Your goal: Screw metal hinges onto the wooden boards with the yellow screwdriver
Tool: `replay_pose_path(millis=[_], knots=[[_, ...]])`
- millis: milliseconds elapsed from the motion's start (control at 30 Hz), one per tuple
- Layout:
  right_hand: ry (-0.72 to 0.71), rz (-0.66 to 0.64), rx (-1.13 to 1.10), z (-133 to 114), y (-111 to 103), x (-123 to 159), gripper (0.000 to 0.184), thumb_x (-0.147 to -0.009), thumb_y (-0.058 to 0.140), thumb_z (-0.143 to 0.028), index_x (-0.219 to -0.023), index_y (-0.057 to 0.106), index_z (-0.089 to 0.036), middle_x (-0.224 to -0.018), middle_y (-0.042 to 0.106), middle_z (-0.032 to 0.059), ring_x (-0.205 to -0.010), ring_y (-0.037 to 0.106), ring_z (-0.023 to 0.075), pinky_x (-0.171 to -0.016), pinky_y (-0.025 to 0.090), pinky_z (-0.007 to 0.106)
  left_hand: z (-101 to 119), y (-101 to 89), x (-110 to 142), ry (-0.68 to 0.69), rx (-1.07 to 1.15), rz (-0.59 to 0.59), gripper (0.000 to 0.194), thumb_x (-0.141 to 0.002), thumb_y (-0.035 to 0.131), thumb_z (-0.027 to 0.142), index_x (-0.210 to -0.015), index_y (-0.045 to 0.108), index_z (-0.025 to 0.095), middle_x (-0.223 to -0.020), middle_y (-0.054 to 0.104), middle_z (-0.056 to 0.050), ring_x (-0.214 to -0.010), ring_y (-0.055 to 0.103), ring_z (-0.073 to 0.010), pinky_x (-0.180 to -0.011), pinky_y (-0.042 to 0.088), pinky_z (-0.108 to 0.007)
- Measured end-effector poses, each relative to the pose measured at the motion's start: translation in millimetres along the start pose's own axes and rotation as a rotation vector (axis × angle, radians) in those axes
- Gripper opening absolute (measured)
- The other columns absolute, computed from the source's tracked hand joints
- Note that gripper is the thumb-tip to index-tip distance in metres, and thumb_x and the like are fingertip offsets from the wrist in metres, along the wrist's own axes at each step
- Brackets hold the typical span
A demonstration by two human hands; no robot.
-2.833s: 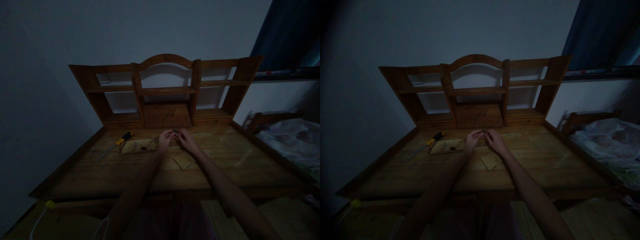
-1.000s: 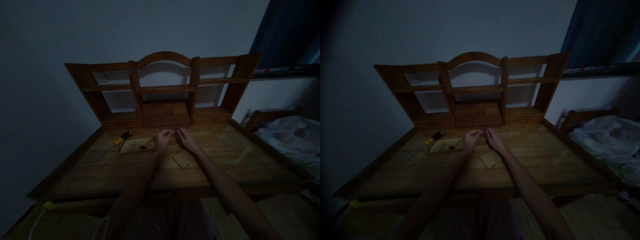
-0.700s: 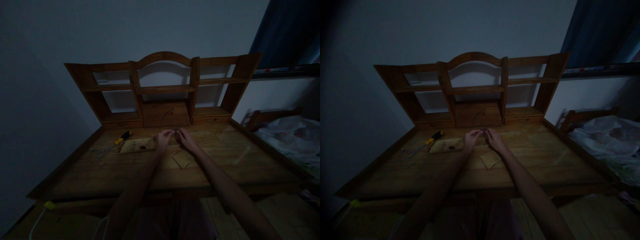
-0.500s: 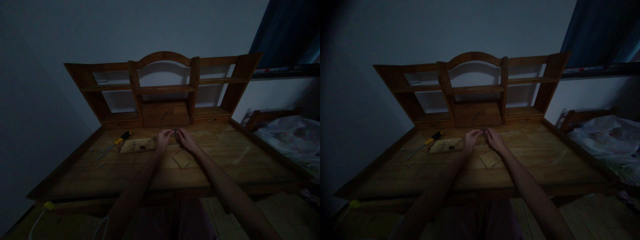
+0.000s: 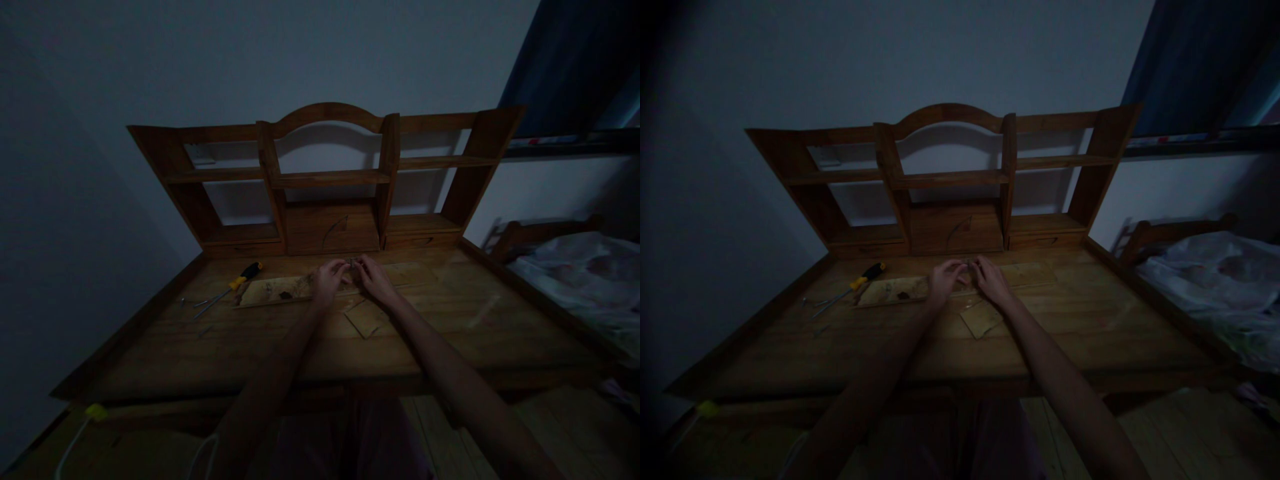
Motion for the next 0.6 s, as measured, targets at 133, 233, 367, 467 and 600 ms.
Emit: replay_pose_path(millis=[133,233,367,467,600], knots=[[0.002,0.009,-0.019,-2.0,-1.2,0.7,0.020,-0.102,0.039,-0.035,-0.104,0.055,-0.023,-0.098,0.066,0.0084,-0.088,0.061,0.0225,-0.080,0.045,0.034,4.2,-1.5,0.3,0.007,-0.062,0.021,0.025,-0.084,0.070,0.043,-0.092,0.072,0.019,-0.078,0.077,-0.003,-0.053,0.071,-0.0160,-0.052,0.051,-0.022],[0.001,0.014,-0.035,-1.5,-1.8,0.8,0.018,-0.100,0.042,-0.032,-0.110,0.054,-0.023,-0.101,0.067,0.0086,-0.089,0.063,0.0226,-0.080,0.046,0.034,4.4,-2.5,0.5,0.029,-0.094,0.031,0.021,-0.086,0.069,0.039,-0.094,0.071,0.019,-0.077,0.077,-0.003,-0.056,0.072,-0.0165,-0.056,0.052,-0.023],[0.006,0.006,-0.059,-1.4,-2.4,1.0,0.027,-0.096,0.046,-0.026,-0.123,0.052,-0.023,-0.102,0.068,0.0083,-0.088,0.064,0.0222,-0.079,0.049,0.034,1.8,-0.7,-0.1,0.048,-0.047,0.016,0.021,-0.087,0.066,0.037,-0.097,0.071,0.019,-0.078,0.076,-0.003,-0.062,0.073,-0.0173,-0.059,0.055,-0.025],[0.015,-0.007,-0.074,-3.1,-2.7,1.8,0.036,-0.094,0.047,-0.024,-0.131,0.049,-0.023,-0.104,0.068,0.0084,-0.089,0.065,0.0218,-0.079,0.050,0.034,0.4,0.3,-0.3,0.044,-0.019,0.008,0.024,-0.088,0.064,0.039,-0.099,0.071,0.019,-0.078,0.075,-0.004,-0.063,0.072,-0.0172,-0.059,0.056,-0.025],[0.032,-0.016,-0.083,-5.1,-3.4,2.5,0.047,-0.094,0.047,-0.023,-0.141,0.043,-0.024,-0.098,0.069,0.0059,-0.082,0.066,0.0205,-0.077,0.051,0.033,-0.1,-1.3,-0.6,0.059,-0.070,0.023,0.027,-0.088,0.064,0.042,-0.100,0.071,0.019,-0.077,0.074,-0.004,-0.062,0.069,-0.0165,-0.060,0.057,-0.027]])
Point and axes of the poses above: each hand's wrist, its own x-axis away from the middle knuckle, its own y-axis out of the palm, z = x × y, the point moved 7 cm from there along -x, towards the middle knuckle
